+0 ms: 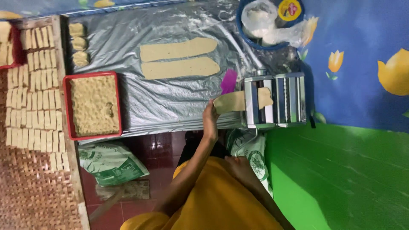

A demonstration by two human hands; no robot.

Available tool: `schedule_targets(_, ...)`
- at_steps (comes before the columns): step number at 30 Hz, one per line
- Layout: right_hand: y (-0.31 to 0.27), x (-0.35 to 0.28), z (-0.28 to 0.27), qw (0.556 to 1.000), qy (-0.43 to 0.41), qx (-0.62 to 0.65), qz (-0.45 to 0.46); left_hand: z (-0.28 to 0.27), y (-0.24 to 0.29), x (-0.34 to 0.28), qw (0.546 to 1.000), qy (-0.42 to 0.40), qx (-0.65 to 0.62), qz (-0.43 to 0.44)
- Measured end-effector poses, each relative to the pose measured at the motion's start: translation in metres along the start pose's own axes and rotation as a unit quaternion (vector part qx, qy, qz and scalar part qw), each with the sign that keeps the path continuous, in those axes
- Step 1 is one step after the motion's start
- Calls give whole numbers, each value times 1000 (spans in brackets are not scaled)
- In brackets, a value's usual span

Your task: Flattening and folding dough strips using a manual pasta machine.

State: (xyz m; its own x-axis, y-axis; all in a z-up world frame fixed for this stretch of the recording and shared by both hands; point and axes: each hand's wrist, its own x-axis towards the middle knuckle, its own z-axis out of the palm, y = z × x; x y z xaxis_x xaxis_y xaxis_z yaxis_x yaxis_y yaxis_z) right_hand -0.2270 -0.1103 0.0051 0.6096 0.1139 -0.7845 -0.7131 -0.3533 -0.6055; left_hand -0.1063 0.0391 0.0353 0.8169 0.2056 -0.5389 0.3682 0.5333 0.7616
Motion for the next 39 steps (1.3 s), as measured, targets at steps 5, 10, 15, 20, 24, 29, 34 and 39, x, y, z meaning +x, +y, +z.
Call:
schedule_targets(5, -27, -76, -35, 992, -11, 119, 44, -12, -18, 0, 1000, 22, 9, 7)
schedule_targets(10, 10, -60, -101, 995, 88, 45, 29, -15, -4, 7, 999, 29, -32, -12)
schedule_targets(15, 107, 16, -149, 965, 252, -69, -4, -22, -10, 6, 999, 9, -51, -10)
schedule_targets(20, 179, 113, -144, 967, 249, -18, 43, -22, 1, 3, 999, 2, -42, -2)
schedule_targets(24, 133, 99, -78, 970, 233, -2, 69, -28, 10, 0, 999, -7, -43, 15)
schedule_targets(29, 108, 126, -12, 990, 126, 32, 52, -19, 39, -22, 999, 5, -51, 19)
schedule_targets(34, 120, 86, 15, 969, 18, -202, -141, -33, 43, -23, 999, -1, -15, 39)
schedule_targets(39, 82, 21, -10, 818, -16, -398, -415, -35, 45, -25, 999, -8, 2, 40)
